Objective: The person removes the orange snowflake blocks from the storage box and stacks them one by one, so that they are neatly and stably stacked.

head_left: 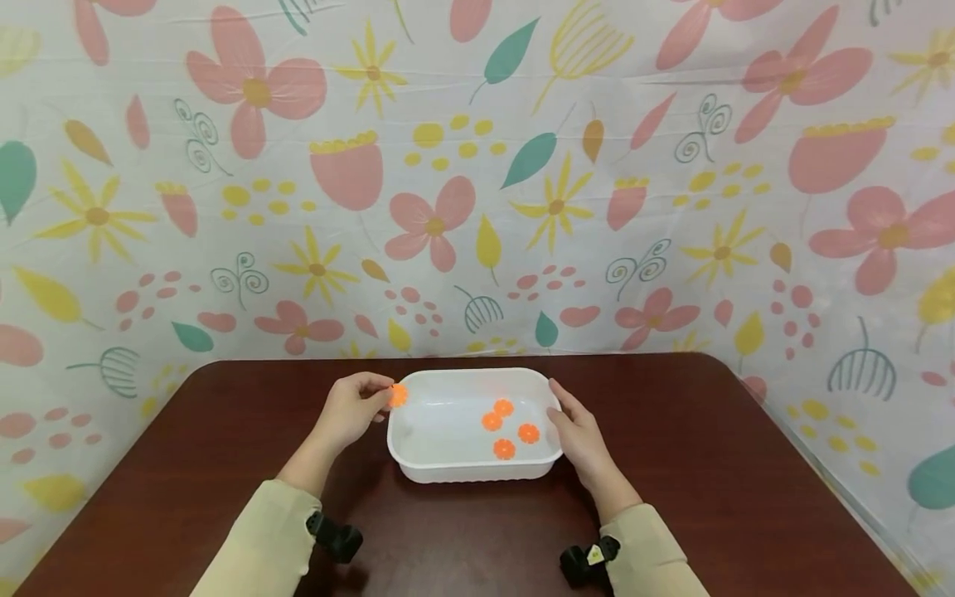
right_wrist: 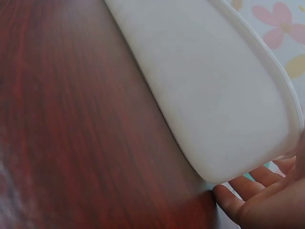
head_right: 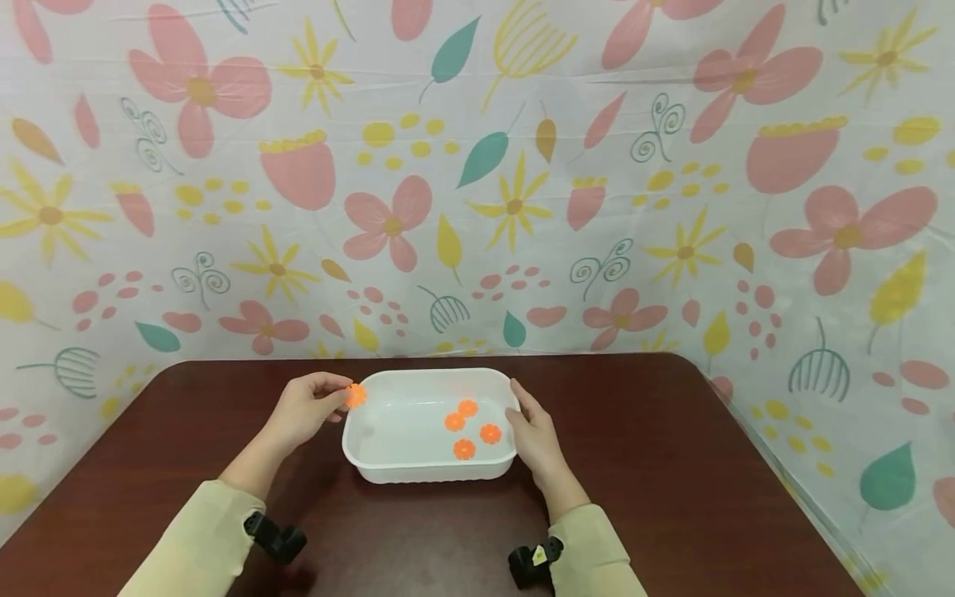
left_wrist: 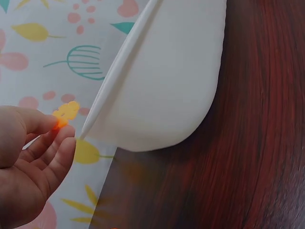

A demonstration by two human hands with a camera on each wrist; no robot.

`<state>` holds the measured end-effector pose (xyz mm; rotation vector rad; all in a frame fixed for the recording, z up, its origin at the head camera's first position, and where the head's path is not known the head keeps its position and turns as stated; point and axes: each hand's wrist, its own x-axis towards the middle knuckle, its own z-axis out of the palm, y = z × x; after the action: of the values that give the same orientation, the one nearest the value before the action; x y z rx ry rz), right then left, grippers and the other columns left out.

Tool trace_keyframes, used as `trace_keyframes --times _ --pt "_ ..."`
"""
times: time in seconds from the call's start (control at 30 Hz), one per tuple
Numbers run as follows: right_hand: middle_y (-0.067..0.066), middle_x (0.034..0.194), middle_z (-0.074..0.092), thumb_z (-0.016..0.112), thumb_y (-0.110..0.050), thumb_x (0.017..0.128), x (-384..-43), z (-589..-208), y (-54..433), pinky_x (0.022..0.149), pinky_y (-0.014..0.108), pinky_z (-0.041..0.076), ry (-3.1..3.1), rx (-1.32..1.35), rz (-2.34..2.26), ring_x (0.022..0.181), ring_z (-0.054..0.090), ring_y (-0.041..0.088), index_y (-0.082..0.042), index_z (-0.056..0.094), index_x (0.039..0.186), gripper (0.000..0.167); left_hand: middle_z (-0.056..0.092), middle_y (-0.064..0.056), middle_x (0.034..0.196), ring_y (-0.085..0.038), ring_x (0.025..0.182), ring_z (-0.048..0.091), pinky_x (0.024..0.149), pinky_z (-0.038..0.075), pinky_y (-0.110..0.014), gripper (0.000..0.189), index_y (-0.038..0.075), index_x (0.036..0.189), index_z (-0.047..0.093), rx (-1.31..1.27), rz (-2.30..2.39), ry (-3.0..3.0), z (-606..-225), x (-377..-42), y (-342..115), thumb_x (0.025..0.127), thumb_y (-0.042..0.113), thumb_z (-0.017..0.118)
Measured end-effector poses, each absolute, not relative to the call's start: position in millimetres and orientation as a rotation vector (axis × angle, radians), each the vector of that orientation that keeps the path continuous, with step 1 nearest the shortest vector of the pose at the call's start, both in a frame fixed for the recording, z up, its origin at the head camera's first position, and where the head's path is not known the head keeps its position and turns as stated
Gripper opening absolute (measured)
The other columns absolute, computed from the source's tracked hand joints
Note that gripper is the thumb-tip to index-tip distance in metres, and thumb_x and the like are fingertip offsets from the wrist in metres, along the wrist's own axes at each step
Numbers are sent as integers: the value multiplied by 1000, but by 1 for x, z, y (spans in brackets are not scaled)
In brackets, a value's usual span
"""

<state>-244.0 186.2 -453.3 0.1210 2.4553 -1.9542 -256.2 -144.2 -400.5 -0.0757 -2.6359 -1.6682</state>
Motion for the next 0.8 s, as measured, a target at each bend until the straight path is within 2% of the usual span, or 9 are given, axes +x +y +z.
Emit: trace_keyframes --times 0.2,0.43,0.7,0.8 --pt "9 156 25 41 -15 100 -243 -454 187 116 47 21 2440 112 -1941 144 21 28 -17 32 148 50 66 -15 95 -26 79 66 72 57 -38 21 4 112 65 -35 -1620 -2657 -400 -255 -157 93 11 58" --pt "7 156 25 40 -16 100 -246 -451 188 116 46 20 2465 111 -1922 144 20 26 -17 31 149 50 67 -15 95 -32 81 66 73 56 -41 24 5 114 64 -1 -1585 -2674 -398 -254 -171 94 14 58" --pt "9 155 26 40 -17 100 -245 -451 187 116 46 22 2451 114 -1926 143 23 27 -17 30 149 50 67 -15 98 -22 80 63 69 56 -38 26 5 116 64 87 -1550 -2705 -402 -251 -188 94 16 58" --pt "10 156 26 40 -17 100 -245 -451 187 115 46 23 2445 124 -1928 142 24 27 -18 30 149 50 67 -15 99 -23 83 63 68 55 -35 27 4 117 64 90 -1537 -2723 -404 -251 -194 94 17 58"
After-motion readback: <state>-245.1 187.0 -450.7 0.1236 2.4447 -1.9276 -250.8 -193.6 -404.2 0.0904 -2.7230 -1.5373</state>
